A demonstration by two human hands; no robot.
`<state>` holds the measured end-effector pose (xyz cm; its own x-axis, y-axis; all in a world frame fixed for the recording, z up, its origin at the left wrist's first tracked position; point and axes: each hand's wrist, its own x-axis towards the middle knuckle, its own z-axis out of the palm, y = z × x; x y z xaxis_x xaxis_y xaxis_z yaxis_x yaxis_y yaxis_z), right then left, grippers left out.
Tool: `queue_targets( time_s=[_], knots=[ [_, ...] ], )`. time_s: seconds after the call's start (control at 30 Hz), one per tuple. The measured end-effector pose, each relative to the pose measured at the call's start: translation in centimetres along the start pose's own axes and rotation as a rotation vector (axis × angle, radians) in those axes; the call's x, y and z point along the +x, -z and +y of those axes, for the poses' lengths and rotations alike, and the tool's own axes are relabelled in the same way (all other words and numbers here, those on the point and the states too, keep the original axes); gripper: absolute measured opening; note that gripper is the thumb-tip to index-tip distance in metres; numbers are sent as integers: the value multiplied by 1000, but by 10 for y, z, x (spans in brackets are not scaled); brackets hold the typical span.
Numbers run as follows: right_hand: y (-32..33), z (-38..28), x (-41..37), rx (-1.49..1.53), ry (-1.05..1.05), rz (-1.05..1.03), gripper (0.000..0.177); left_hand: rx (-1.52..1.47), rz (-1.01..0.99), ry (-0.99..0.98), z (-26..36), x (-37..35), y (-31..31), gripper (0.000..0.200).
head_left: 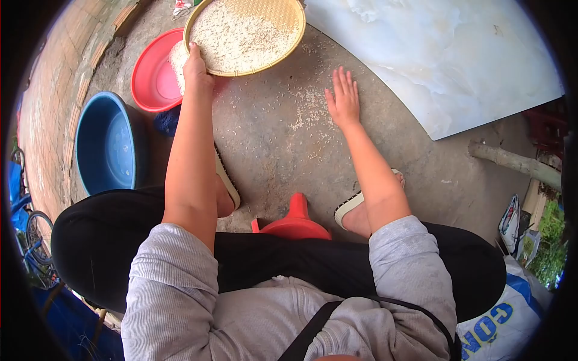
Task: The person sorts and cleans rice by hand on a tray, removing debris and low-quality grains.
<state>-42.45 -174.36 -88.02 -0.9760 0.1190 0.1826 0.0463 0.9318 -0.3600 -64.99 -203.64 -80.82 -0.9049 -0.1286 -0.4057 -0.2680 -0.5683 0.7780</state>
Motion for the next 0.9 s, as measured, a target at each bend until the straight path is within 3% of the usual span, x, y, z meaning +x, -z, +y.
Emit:
queue_targets(
  time_s=[0.03,0.17,0.4,0.47,0.7,0.77,0.9],
  knots=[
    [-3,12,2,-31,-184,110,61,1,1,1,0,1,1,44],
    [-16,33,-2,-111,-318,48,63,21,24,-14,-3,-5,-2,43],
    [-19,-28,-11,-24,43,-14,60,34,-20,26,-12,-2,-1,44],
    [-20,-40,-19,96,258,-114,55,53,-8,53,-14,-5,-1,44],
    [-9,-50,-57,209,347,-153,42,64,-4,101,-17,-13,0,46],
    [-12,-49,-69,300,299,-24,29,68,-5,106,-18,-13,2,46],
    [-14,-51,-74,343,193,-37,20,95,-17,104,-27,-10,9,45]
  ],
)
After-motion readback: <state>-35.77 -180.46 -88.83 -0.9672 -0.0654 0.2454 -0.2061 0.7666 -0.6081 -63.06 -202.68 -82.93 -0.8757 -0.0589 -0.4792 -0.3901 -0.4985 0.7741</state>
